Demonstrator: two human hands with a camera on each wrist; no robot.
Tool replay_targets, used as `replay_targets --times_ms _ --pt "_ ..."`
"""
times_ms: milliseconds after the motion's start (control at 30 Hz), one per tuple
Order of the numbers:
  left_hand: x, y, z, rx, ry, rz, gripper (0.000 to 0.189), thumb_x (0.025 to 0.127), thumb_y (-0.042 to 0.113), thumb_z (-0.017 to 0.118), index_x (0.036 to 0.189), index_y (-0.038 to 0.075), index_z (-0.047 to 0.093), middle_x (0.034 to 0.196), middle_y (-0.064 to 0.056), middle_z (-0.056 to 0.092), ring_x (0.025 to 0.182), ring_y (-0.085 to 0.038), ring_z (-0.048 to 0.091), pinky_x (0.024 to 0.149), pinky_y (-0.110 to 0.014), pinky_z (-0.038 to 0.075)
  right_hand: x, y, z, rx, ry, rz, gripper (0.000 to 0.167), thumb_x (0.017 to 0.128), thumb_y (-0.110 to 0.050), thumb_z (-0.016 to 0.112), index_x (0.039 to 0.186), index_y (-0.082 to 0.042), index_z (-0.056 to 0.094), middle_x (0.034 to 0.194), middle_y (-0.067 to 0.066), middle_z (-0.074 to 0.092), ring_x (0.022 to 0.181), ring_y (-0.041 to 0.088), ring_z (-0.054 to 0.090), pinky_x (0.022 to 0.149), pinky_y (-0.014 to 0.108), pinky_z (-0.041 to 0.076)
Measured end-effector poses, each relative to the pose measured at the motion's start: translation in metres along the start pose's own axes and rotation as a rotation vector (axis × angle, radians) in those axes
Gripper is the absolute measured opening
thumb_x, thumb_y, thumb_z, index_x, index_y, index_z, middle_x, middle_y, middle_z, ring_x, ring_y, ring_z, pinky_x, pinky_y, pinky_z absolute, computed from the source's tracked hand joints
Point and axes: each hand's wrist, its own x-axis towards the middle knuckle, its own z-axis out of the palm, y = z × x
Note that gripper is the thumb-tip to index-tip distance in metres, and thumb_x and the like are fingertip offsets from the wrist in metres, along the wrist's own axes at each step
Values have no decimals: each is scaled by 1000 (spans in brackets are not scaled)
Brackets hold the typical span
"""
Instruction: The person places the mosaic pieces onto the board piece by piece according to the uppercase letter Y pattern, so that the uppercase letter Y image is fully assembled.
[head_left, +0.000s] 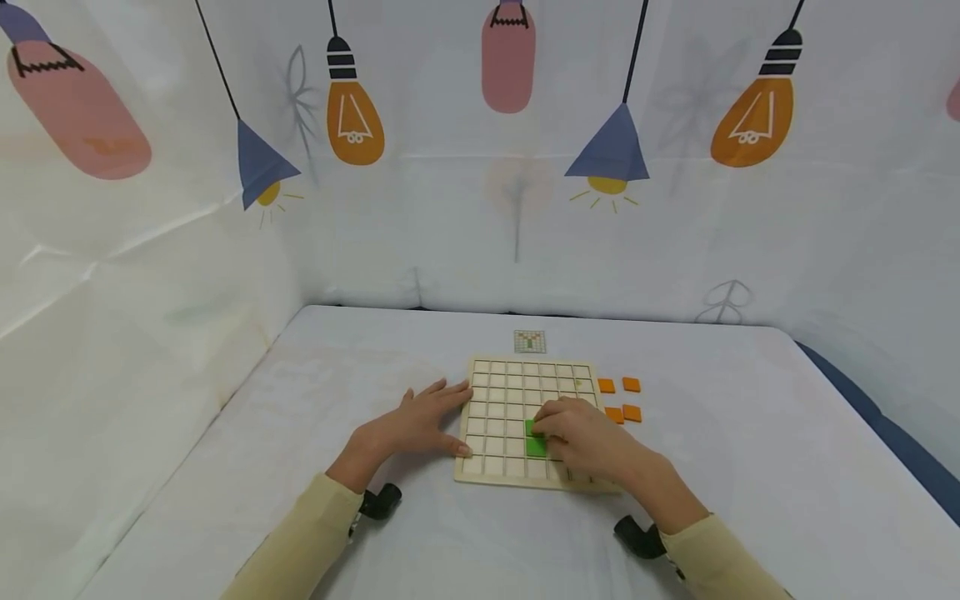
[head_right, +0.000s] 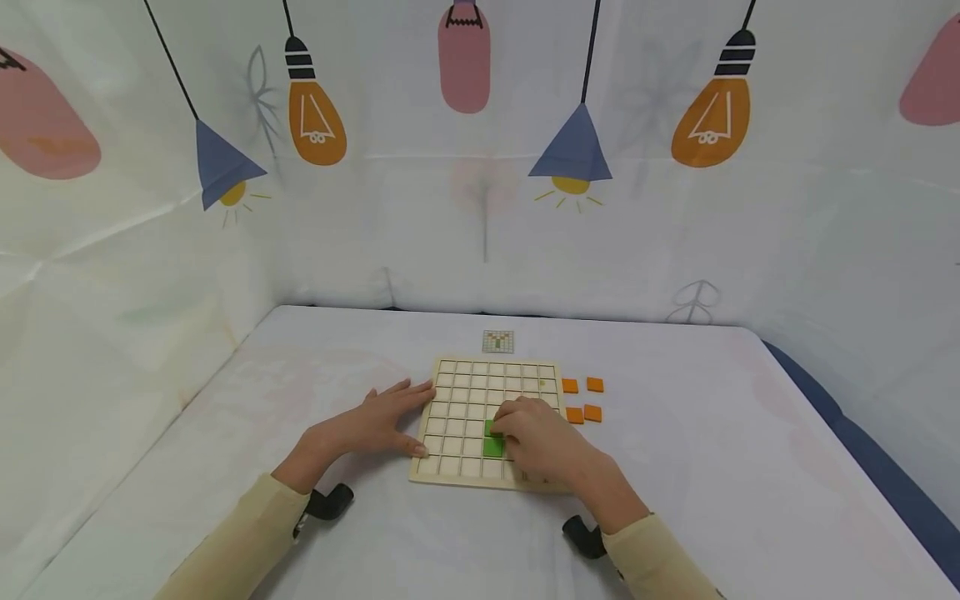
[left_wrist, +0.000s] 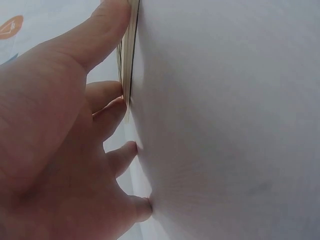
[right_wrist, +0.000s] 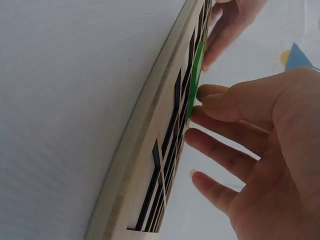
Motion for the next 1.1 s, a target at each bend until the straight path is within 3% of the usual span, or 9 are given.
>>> replay_targets --times_ms 233,533,667,833,1100 --pt "-1 -2 -2 0 5 6 96 79 55 77 157 26 30 166 8 23 157 -29 9 118 -72 5 -3 3 -7 73 -27 42 25 91 -3 63 112 -10 75 122 4 68 117 24 62 98 43 53" --pt "1 -4 -2 6 0 19 96 79 56 77 157 27 30 166 7 23 157 -29 10 117 -72 5 -15 20 -23 136 -37 184 24 91 -6 67 114 -11 73 119 2 67 109 23 65 85 36 56" --pt "2 -5 -2 5 -2 19 96 79 56 77 158 27 30 166 7 23 157 -29 9 118 -72 5 -18 27 -28 141 -58 239 23 91 -9 68 114 -12 73 121 1 67 112 23 64 88 38 56" --pt "3 -3 -2 2 -3 23 96 79 56 77 157 27 30 166 8 23 157 -29 9 118 -71 5 -22 34 -31 138 -80 274 24 89 -7 71 112 -15 73 116 -1 69 109 20 64 88 38 56" --pt "2 -2 -1 -3 -4 10 96 79 56 77 157 27 30 166 8 23 157 -28 9 118 -72 5 -29 44 -33 136 -130 256 18 87 -5 70 99 -17 73 103 -7 70 98 13 63 82 34 54"
